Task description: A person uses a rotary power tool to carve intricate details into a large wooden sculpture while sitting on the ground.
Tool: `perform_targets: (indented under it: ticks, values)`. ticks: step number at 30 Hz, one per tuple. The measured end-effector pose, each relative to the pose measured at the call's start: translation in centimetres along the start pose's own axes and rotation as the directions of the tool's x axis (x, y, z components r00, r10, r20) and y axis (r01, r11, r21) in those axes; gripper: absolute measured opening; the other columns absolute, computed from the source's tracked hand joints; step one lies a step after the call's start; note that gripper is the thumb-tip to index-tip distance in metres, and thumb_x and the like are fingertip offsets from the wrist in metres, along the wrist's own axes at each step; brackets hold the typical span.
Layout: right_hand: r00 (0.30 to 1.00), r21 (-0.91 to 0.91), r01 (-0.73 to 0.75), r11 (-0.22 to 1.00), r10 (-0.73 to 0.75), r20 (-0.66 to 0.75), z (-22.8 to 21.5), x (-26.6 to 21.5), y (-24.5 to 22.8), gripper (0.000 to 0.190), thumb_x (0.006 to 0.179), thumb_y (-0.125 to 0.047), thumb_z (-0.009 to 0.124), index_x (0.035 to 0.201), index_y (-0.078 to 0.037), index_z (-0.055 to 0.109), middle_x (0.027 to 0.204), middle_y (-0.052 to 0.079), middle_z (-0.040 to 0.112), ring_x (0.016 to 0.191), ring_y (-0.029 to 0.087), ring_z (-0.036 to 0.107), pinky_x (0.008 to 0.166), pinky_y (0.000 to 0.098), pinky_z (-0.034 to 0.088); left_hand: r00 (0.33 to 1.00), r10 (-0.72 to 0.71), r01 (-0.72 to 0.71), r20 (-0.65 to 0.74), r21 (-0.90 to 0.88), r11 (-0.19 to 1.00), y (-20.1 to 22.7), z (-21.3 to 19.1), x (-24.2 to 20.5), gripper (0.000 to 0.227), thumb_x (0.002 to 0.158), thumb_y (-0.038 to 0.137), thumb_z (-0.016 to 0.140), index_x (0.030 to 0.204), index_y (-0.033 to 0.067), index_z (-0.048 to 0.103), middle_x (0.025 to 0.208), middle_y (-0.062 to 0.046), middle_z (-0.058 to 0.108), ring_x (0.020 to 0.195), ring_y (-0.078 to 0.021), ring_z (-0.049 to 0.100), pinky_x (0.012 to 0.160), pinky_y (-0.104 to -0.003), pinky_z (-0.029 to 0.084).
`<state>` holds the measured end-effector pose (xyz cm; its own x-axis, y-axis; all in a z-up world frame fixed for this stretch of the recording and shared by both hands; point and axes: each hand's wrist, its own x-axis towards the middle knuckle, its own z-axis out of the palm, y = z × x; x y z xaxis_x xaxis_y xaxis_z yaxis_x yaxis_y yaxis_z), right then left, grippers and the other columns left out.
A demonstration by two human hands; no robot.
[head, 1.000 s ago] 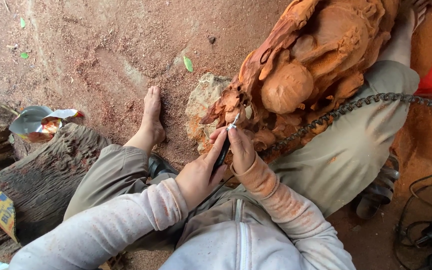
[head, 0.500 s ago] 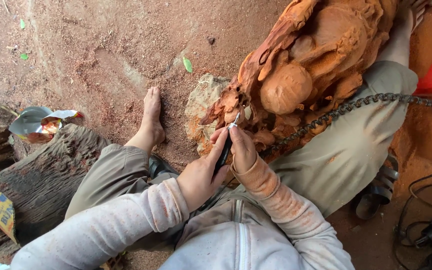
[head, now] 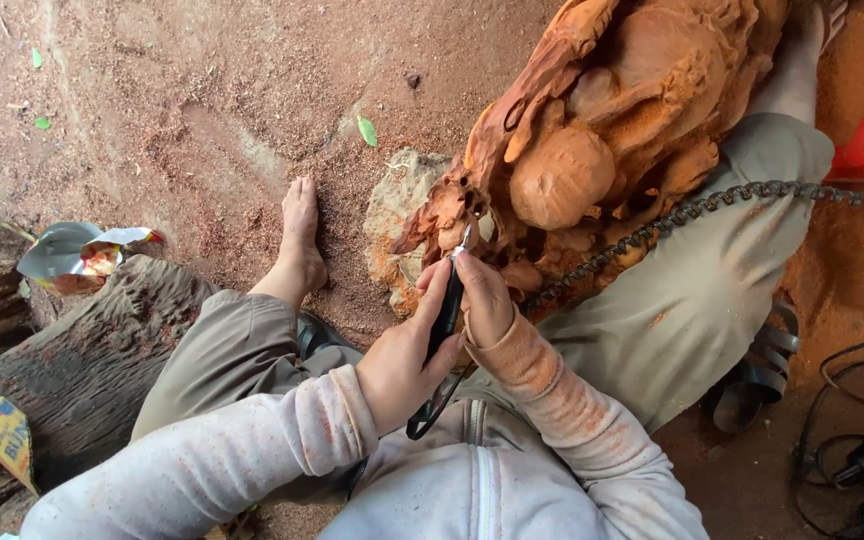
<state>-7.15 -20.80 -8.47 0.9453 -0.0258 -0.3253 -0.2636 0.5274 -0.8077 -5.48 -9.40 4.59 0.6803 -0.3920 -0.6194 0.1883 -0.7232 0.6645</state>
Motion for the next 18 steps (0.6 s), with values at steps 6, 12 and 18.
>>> perform_targets:
  ticks: [6,12,18]
  values:
    - [0.997,-0.122,0.045,0.992,-0.037,0.067,0.3,0.4,-0.8,0.050,0.109,-0.028,0.041,0.090,0.001,0.078,0.070,0.015,0.071,0.063,0.023,0.068,0.062,0.0309,0.058,0.999,-0.012,0.011,-0.030,-0.046,0.999,0.6,-0.4,-0.9,0.084,0.094,0.024,0.058,0.164,0.0184,0.012,0.116,-0.034,0.068,0.097,-0.0577,0.066,0.072,-0.063,0.056]
    - [0.940,0.195,-0.242,0.951,0.179,0.291,0.8,-1.4,-4.6,0.034,0.106,-0.025,0.040,0.080,-0.009,0.055,0.065,-0.003,0.051,0.053,0.007,0.040,0.048,0.0197,0.030,0.996,0.058,-0.051,0.062,-0.106,0.993,1.5,-2.3,-2.0,0.086,0.089,0.014,0.060,0.161,0.0061,0.012,0.086,-0.011,0.078,0.055,-0.0190,0.071,0.045,-0.030,0.054]
    - [0.936,0.402,-0.268,0.875,0.137,0.325,0.7,-1.9,-4.2,0.038,0.107,-0.036,0.037,0.093,-0.007,0.058,0.082,0.007,0.064,0.066,0.015,0.054,0.069,0.0269,0.049,0.934,0.356,-0.353,0.019,0.202,0.914,1.3,-4.9,-1.8,0.055,0.085,0.001,0.057,0.140,0.0037,0.055,0.088,-0.008,0.064,0.056,-0.0196,0.061,0.051,-0.031,0.052]
